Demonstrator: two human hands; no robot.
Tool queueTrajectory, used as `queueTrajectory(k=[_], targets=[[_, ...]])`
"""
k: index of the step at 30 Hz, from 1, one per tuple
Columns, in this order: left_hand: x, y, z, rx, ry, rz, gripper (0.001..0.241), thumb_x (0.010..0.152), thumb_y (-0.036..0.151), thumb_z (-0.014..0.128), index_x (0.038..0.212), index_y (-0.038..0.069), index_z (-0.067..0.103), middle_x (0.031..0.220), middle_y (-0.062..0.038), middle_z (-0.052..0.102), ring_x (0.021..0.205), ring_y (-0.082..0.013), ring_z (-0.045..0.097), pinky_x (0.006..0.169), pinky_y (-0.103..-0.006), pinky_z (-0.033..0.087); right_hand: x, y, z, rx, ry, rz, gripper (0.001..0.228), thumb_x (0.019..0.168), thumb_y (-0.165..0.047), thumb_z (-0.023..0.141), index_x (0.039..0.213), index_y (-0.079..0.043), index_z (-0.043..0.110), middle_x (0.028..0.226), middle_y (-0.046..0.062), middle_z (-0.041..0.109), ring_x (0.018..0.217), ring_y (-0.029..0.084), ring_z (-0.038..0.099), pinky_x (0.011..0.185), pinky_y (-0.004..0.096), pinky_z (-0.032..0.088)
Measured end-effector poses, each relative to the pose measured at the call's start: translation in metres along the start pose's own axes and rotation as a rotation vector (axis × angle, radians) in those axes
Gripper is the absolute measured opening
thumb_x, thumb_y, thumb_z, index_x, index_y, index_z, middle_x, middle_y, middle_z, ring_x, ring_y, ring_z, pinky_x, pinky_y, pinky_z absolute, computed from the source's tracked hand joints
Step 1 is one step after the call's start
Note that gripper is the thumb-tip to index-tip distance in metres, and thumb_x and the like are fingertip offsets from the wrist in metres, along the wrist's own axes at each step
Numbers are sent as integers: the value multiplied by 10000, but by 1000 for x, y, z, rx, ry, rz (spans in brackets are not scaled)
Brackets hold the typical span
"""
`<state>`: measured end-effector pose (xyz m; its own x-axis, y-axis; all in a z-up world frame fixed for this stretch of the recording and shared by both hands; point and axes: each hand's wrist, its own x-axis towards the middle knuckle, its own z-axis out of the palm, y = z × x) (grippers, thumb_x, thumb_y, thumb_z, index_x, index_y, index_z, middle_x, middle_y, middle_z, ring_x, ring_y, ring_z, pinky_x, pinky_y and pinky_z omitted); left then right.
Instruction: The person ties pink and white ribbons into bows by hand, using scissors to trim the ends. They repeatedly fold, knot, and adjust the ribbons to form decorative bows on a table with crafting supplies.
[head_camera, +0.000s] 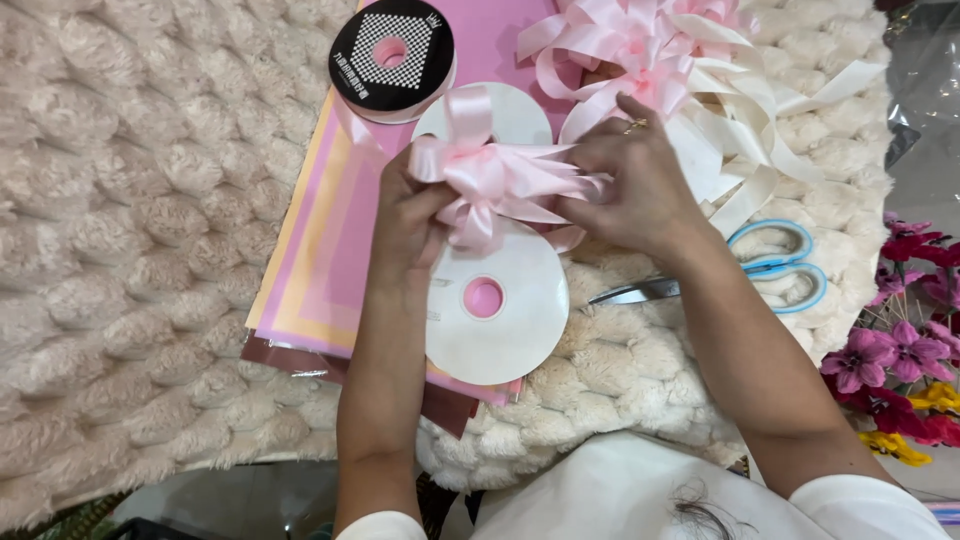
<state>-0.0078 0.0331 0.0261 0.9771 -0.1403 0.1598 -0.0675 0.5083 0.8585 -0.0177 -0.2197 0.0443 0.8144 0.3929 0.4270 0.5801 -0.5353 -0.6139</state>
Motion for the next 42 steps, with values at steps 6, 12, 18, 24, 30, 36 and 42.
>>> queueTrajectory(k=[6,12,18,24,30,36,42], targets=[[7,-15,0,-10,109,-79,213,687,-117,696,837,33,676,743,-49,683,682,-170,660,574,-288,508,-7,-6,-1,162,191,11,253,838,-170,713,1058,-44,702,1046,37,723,1007,206,673,1195,523,345],[11,-51,-51,-331,209,-136,459,788,-105,668,1191,110,711,824,12,654,604,-93,468,540,-230,369,-2,-26,16,567,244,28,461,913,-163,707,1285,-7,485,1231,119,583,1143,239,616,1019,339,527],[14,-80,-75,-337,178,-117,426,800,-84,705,1198,65,687,922,-115,715,749,-253,734,728,-367,632,-6,-32,46,829,-3,200,908,777,-13,868,1547,-144,404,1387,171,601,1257,263,538,1076,488,488],[4,-39,-49,-175,56,-234,339,767,-79,717,1096,-1,703,779,-137,669,602,-258,683,531,-347,586,-6,22,25,54,390,-80,450,746,-28,591,1152,-138,751,928,13,712,763,199,635,911,377,431],[8,-9,-13,331,86,-242,305,726,-108,761,785,140,594,736,-17,635,653,-134,618,349,-327,468,-21,6,0,-119,130,-169,352,832,68,540,1126,-27,708,984,129,704,865,319,638,789,409,443],[9,8,-36,26,30,-260,171,714,-110,651,816,27,660,706,-22,615,653,-141,605,570,-288,492,-101,-19,-44,-147,-68,21,300,939,-96,695,1228,-21,667,1168,138,662,1073,305,659,911,397,521],[11,4,-45,-163,-43,-292,262,761,-121,637,994,-11,678,833,-57,658,745,-174,628,621,-303,491,-163,-3,-87,-502,-329,376,410,875,-153,663,1285,-174,675,1271,-2,655,1038,225,704,701,445,624]])
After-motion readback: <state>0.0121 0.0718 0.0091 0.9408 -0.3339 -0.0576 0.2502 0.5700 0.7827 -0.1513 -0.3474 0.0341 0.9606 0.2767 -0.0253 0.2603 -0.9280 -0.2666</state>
